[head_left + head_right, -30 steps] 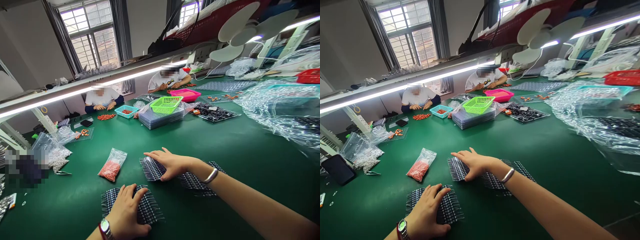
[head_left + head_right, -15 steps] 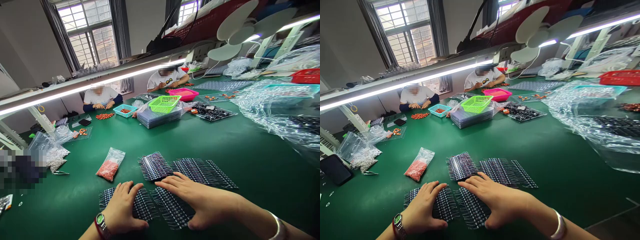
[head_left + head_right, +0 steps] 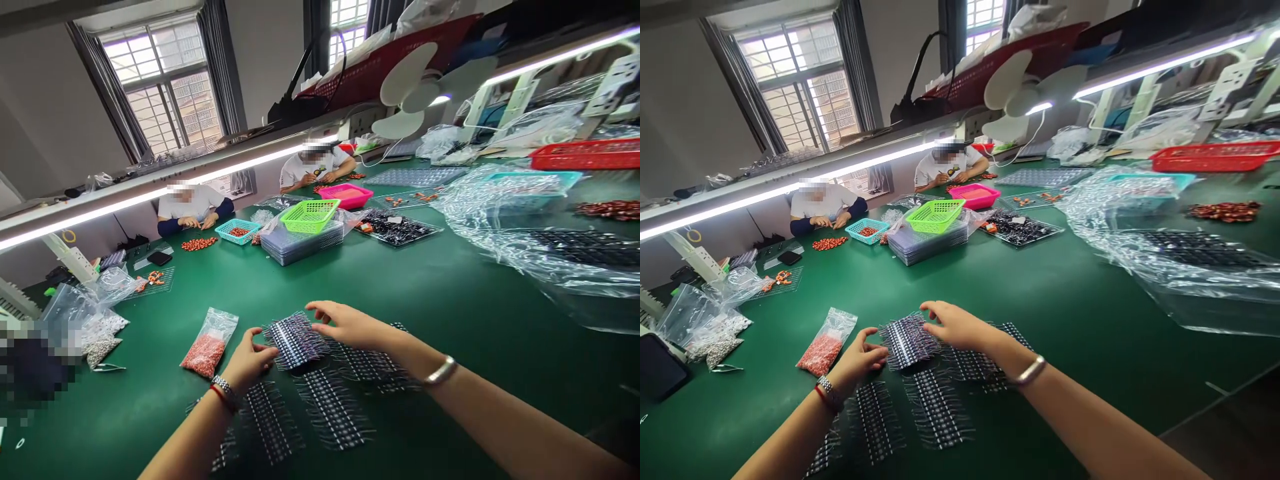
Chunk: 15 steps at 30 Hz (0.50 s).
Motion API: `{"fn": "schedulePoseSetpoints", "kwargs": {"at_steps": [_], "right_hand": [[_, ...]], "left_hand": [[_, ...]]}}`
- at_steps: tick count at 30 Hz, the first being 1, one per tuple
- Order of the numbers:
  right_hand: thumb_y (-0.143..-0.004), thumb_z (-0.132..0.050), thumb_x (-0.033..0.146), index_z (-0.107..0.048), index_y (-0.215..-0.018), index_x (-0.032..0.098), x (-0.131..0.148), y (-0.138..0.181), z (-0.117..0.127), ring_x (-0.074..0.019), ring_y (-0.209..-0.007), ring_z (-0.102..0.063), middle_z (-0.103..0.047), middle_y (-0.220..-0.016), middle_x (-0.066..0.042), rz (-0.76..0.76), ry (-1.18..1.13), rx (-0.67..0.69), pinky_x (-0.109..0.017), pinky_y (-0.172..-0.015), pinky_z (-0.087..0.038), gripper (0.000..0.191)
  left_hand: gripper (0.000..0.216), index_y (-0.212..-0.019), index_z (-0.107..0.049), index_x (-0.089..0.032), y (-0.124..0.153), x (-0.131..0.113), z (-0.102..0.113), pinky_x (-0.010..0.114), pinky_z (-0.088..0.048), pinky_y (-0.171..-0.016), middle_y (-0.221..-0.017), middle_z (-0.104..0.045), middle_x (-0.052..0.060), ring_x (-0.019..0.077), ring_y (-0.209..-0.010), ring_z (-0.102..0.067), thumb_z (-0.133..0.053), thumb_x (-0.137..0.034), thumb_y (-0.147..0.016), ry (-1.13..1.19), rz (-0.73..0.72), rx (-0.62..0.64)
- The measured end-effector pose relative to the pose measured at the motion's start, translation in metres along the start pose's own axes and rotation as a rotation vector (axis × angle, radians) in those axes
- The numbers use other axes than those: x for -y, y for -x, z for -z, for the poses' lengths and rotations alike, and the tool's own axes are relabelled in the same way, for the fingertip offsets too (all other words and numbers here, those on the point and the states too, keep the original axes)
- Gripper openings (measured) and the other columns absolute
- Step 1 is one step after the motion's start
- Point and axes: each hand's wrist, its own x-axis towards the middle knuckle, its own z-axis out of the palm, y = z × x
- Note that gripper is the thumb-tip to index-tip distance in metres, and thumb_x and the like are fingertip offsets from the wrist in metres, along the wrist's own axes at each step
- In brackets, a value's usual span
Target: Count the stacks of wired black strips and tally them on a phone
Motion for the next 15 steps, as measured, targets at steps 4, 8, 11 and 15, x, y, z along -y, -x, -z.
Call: {"fn": "schedulePoseSetpoints", "kwargs": {"at_steps": [4,8,11,15], "right_hand": [[-0.093,-0.051,0.029,-0.047,-0.129,0.003,-0.009,-0.043,-0.008,-0.0265,-0.094,-0.061,-0.064,-0.104,-0.017,-0.172,-0.011,-0.012,-0.041,-0.088,-0.046,0.044],[-0.092,-0.058,0.033,-0.058,-0.112,0.013,-0.009,-0.061,-0.018,-0.0232,-0.099,-0.059,-0.061,-0.111,-0.009,-0.264,-0.042,-0.012,-0.043,-0.089,-0.047,0.028],[-0.09,-0.062,0.033,-0.062,-0.099,0.013,-0.008,-0.065,-0.022,-0.0225,-0.096,-0.06,-0.062,-0.105,-0.006,-0.311,-0.098,0.004,-0.041,-0.085,-0.049,0.022],[-0.091,-0.061,0.03,-0.062,-0.09,0.012,-0.008,-0.067,-0.024,-0.0151,-0.072,-0.062,-0.063,-0.086,-0.001,-0.371,-0.239,0.042,-0.029,-0.064,-0.053,0.018]], "left_hand": [[0.058,-0.124,-0.034,-0.02,-0.003,-0.009,-0.006,0.023,-0.046,-0.064,-0.091,-0.055,0.003,0.0084,-0.063,-0.058,-0.064,-0.026,-0.075,0.142,0.1,-0.03],[0.056,-0.124,-0.033,-0.02,-0.002,-0.014,-0.015,0.022,-0.044,-0.058,-0.096,-0.058,0.005,0.0086,-0.061,-0.058,-0.06,-0.024,-0.076,0.227,0.144,-0.029],[0.054,-0.123,-0.034,-0.021,-0.003,-0.016,-0.022,0.021,-0.042,-0.056,-0.097,-0.06,0.005,0.0097,-0.065,-0.059,-0.06,-0.025,-0.076,0.265,0.154,-0.037],[0.052,-0.121,-0.035,-0.024,-0.007,-0.021,-0.03,0.023,-0.044,-0.057,-0.1,-0.06,0.005,0.0104,-0.065,-0.06,-0.06,-0.027,-0.075,0.308,0.163,-0.061]]}}
